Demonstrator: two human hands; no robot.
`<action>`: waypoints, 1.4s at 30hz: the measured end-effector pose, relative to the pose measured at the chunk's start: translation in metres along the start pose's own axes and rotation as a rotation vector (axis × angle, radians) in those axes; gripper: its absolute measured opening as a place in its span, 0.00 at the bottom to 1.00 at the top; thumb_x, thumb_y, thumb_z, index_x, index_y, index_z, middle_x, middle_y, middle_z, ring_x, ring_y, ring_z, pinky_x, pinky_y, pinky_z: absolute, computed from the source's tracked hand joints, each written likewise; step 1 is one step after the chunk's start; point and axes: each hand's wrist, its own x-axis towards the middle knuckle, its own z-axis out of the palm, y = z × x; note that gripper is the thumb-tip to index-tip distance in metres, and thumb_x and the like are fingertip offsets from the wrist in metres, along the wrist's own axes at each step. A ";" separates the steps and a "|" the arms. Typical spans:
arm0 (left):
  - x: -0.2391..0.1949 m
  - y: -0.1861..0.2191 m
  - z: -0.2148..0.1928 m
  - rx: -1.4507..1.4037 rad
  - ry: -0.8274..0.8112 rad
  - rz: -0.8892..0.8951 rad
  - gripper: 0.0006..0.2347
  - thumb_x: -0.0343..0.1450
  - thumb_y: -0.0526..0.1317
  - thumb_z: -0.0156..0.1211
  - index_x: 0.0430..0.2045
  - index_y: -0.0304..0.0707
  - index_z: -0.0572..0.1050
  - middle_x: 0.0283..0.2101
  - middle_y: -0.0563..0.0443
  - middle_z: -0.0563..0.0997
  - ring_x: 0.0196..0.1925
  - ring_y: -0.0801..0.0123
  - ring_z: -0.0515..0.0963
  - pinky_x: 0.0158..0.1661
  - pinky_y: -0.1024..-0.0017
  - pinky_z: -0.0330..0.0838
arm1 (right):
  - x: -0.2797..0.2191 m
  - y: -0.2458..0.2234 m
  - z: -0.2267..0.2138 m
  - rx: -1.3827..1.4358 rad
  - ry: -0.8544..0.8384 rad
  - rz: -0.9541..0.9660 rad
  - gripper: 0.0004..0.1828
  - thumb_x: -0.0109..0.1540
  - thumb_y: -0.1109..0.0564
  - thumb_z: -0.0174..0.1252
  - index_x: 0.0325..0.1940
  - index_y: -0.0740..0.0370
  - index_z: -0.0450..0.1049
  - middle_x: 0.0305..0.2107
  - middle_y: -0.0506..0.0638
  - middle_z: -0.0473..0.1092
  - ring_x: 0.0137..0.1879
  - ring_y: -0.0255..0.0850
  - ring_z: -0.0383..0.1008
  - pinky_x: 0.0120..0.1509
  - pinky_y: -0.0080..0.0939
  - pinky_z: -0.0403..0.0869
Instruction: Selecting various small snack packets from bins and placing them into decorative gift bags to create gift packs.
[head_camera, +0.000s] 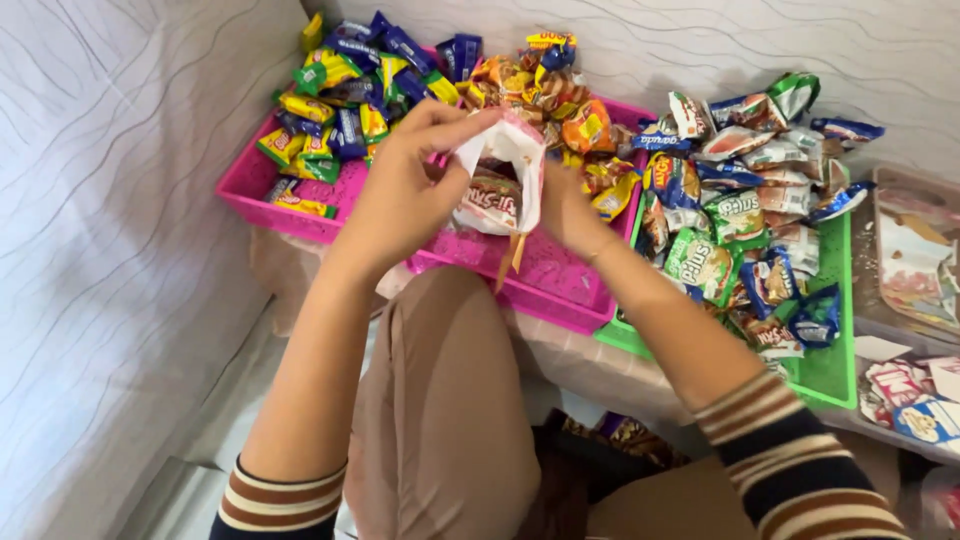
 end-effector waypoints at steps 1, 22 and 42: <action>0.002 -0.001 -0.001 0.018 0.020 -0.012 0.22 0.68 0.22 0.53 0.56 0.38 0.77 0.46 0.51 0.73 0.39 0.75 0.71 0.35 0.83 0.67 | -0.003 0.031 0.021 -0.097 -0.191 -0.053 0.09 0.57 0.60 0.59 0.40 0.64 0.74 0.31 0.59 0.77 0.33 0.55 0.75 0.36 0.52 0.71; 0.003 -0.025 0.024 0.076 0.128 -0.153 0.22 0.64 0.26 0.54 0.54 0.36 0.78 0.43 0.37 0.76 0.44 0.61 0.79 0.36 0.71 0.82 | -0.021 -0.091 -0.086 0.766 0.476 0.296 0.13 0.68 0.60 0.61 0.56 0.63 0.76 0.38 0.55 0.77 0.44 0.46 0.83 0.51 0.46 0.84; -0.012 0.028 0.030 0.095 -0.040 -0.002 0.23 0.63 0.23 0.54 0.54 0.23 0.75 0.45 0.36 0.73 0.40 0.54 0.80 0.32 0.70 0.82 | 0.002 -0.202 -0.109 -0.056 -0.389 0.128 0.13 0.61 0.66 0.50 0.42 0.74 0.79 0.29 0.72 0.76 0.39 0.72 0.78 0.44 0.62 0.76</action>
